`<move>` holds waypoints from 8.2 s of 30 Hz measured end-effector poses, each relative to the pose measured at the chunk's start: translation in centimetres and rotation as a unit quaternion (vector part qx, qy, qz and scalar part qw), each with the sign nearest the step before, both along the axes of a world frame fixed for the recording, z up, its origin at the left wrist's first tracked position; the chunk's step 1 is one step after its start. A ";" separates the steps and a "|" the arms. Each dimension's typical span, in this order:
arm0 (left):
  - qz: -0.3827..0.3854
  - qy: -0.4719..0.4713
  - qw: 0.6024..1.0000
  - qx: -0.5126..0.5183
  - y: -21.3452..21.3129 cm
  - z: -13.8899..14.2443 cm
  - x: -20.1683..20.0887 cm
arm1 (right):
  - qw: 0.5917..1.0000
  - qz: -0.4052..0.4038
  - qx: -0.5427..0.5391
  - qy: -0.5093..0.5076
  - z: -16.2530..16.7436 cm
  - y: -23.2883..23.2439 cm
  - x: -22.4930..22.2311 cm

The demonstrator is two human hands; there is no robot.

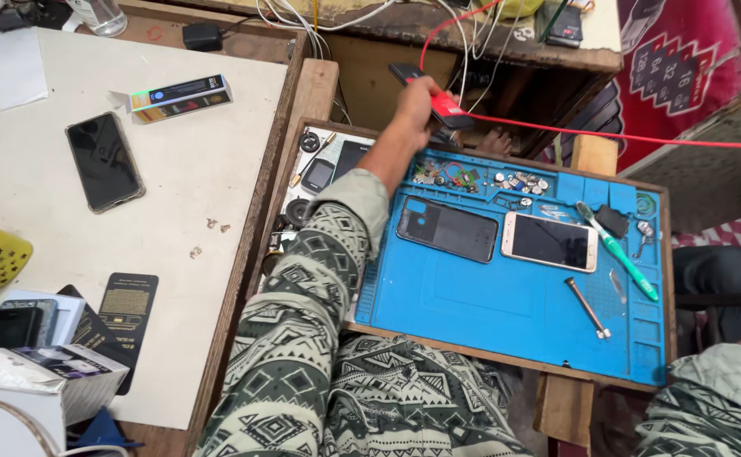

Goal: The person holds a smartphone with a red back cover at a repair bench and repeatedly inserts and removes a white charging connector into the phone's charging port, turning the phone over to work from different sides while testing the fit of the connector.

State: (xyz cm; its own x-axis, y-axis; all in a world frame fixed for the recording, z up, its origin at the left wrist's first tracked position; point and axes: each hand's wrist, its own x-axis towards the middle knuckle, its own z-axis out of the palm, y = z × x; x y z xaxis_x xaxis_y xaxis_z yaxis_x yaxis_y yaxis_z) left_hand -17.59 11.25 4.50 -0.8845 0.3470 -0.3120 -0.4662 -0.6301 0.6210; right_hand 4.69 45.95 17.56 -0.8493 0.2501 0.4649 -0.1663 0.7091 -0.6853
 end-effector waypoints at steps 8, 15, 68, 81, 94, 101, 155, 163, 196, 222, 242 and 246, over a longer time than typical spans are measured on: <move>0.020 0.006 0.989 -0.146 3.3 -0.2 1.5 | 0.999 0.008 -0.040 0.028 -0.5 -0.3 -3.1; 0.066 0.033 0.995 0.070 0.3 -0.4 2.3 | 0.978 0.100 -0.153 0.098 -1.8 1.0 -4.3; 0.206 0.171 0.948 0.174 -12.3 -4.4 5.6 | 0.954 0.252 0.092 0.135 -12.3 -29.9 -9.3; 0.298 0.191 0.930 0.098 -11.3 -5.6 5.1 | 0.948 0.287 0.103 0.090 -13.5 -27.6 -10.3; 0.319 0.189 0.928 0.031 -10.4 -6.0 5.0 | 0.945 0.321 0.032 0.062 -13.9 -28.3 -10.3; 0.247 0.297 0.917 0.098 -10.5 -4.9 5.8 | 0.952 0.301 0.021 0.045 -14.4 -28.7 -10.1; 0.236 0.171 0.955 0.049 -10.7 -4.2 6.0 | 0.947 0.173 0.156 0.221 -12.4 -30.1 -8.4; 0.244 0.196 0.947 0.068 -10.5 -5.3 5.4 | 0.954 0.197 0.110 0.196 -12.7 -29.6 -8.7; 0.159 0.367 0.912 -0.091 -9.6 -5.0 6.5 | 0.969 0.114 0.126 0.181 -13.6 -29.0 -9.1; 0.188 0.379 0.899 -0.114 -10.0 -4.3 6.6 | 0.907 0.312 -0.281 0.016 -15.3 -28.0 -10.7; 0.189 0.390 0.895 -0.105 -10.0 -4.7 6.3 | 0.910 0.315 -0.268 0.013 -15.3 -27.8 -10.8; 0.189 0.383 0.898 -0.102 -9.9 -4.7 6.3 | 0.910 0.315 -0.268 0.011 -15.3 -27.8 -10.7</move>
